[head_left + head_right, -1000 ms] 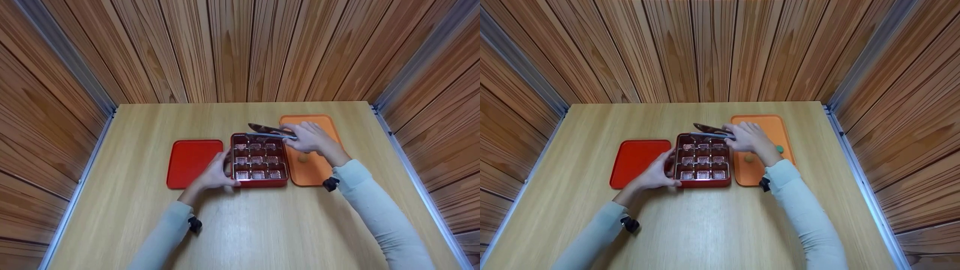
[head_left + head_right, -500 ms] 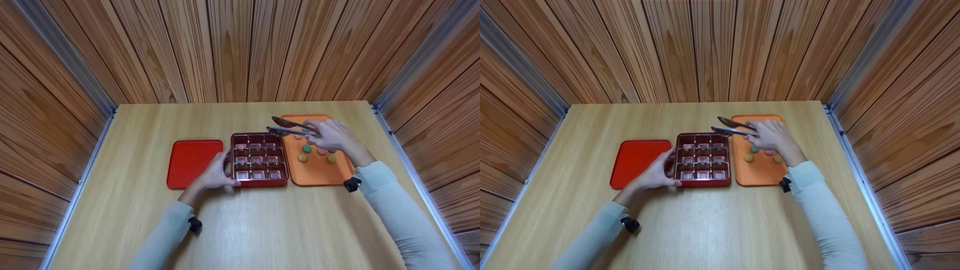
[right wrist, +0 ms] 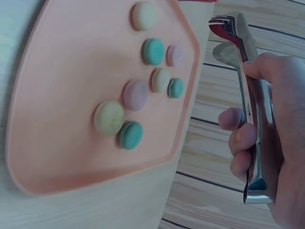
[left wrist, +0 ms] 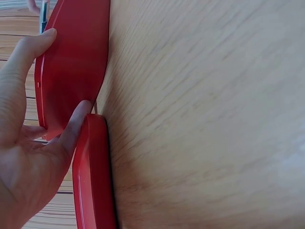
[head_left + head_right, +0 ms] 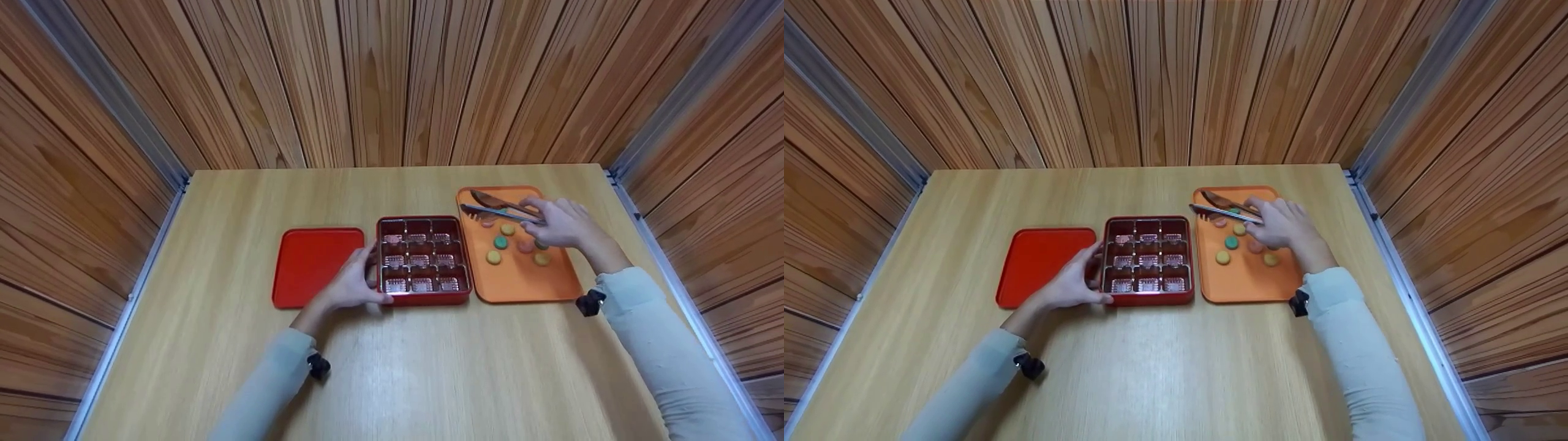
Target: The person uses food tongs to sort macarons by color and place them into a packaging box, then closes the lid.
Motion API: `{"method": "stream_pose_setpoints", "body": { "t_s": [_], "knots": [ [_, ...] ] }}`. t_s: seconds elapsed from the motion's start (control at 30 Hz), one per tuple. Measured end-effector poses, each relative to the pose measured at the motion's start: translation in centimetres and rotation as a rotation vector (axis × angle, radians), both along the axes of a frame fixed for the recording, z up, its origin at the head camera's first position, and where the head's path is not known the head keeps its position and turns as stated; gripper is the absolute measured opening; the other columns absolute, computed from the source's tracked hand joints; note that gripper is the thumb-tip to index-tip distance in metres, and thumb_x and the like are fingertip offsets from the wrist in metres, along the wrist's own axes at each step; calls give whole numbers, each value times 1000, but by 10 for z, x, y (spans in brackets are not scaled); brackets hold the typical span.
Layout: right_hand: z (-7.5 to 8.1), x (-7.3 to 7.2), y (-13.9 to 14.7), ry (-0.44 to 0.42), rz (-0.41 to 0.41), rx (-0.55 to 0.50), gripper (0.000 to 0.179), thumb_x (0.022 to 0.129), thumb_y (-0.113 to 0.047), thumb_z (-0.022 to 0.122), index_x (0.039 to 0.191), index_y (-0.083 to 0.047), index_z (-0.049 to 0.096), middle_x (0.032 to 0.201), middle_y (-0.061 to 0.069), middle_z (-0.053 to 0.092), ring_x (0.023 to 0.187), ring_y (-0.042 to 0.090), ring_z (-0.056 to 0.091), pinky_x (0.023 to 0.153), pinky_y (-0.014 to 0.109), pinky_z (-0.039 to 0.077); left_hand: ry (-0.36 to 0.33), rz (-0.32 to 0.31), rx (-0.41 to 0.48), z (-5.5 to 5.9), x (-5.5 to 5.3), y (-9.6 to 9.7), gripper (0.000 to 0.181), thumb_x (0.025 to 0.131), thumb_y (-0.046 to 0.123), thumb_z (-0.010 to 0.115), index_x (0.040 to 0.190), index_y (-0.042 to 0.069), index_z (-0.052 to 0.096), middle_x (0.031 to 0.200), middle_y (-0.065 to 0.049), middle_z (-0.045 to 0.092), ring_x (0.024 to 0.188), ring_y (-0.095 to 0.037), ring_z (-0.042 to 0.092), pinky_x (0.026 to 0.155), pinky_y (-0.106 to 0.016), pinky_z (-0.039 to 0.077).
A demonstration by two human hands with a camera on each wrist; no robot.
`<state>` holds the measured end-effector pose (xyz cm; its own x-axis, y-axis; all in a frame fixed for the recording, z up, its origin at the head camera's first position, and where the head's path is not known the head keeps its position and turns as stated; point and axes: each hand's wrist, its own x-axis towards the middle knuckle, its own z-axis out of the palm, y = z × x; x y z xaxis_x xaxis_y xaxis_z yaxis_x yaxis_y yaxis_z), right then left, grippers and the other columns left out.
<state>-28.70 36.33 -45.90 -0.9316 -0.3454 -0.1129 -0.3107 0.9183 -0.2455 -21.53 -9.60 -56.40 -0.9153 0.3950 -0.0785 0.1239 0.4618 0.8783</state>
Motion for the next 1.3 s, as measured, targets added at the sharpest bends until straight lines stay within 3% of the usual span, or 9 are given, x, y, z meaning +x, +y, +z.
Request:
{"method": "stream_pose_setpoints", "body": {
  "t_s": [0.23, 0.47, 0.6, 0.93, 1.3],
  "knots": [
    [-10, -2, 10, -76, -62, -4, 54, 108, -34, 66, 156, -10, 60, 68, -1, 44, 58, 19, 44, 57, 32, 33, -29, 6, -14, 0, 0, 1, 134, 76, 23, 103, 181, 11, 20, 166, -24, 46, 156, -40, 46, 140, -62, 33],
    [-20, -4, 15, -117, -86, 3, 54, 108, -34, 64, 155, -9, 60, 75, 3, 51, 62, 22, 48, 57, 32, 35, 7, -6, 11, -1, -1, 2, 132, 76, 20, 103, 179, 4, 22, 163, -27, 48, 155, -41, 48, 140, -61, 33],
    [-23, -5, 17, -142, -90, 8, 55, 108, -34, 64, 156, -8, 59, 78, 5, 52, 66, 24, 50, 60, 34, 36, 0, -1, 7, -1, 0, 2, 133, 76, 21, 104, 180, 6, 22, 163, -27, 48, 155, -42, 48, 140, -62, 32],
    [-30, -5, 19, -158, -101, 9, 55, 110, -35, 63, 157, -8, 57, 105, 17, 65, 89, 33, 60, 75, 39, 35, -11, 4, 14, 0, 1, 2, 133, 76, 19, 104, 180, 8, 22, 164, -26, 48, 156, -42, 47, 141, -63, 31],
    [-29, -6, 20, -199, -93, -26, 47, 110, -30, 62, 153, -10, 60, 95, 12, 63, 75, 25, 58, 67, 36, 43, -11, 4, 16, -1, 1, 0, 133, 77, 20, 104, 181, 8, 21, 164, -26, 47, 156, -42, 47, 140, -63, 32]
  ]
}}
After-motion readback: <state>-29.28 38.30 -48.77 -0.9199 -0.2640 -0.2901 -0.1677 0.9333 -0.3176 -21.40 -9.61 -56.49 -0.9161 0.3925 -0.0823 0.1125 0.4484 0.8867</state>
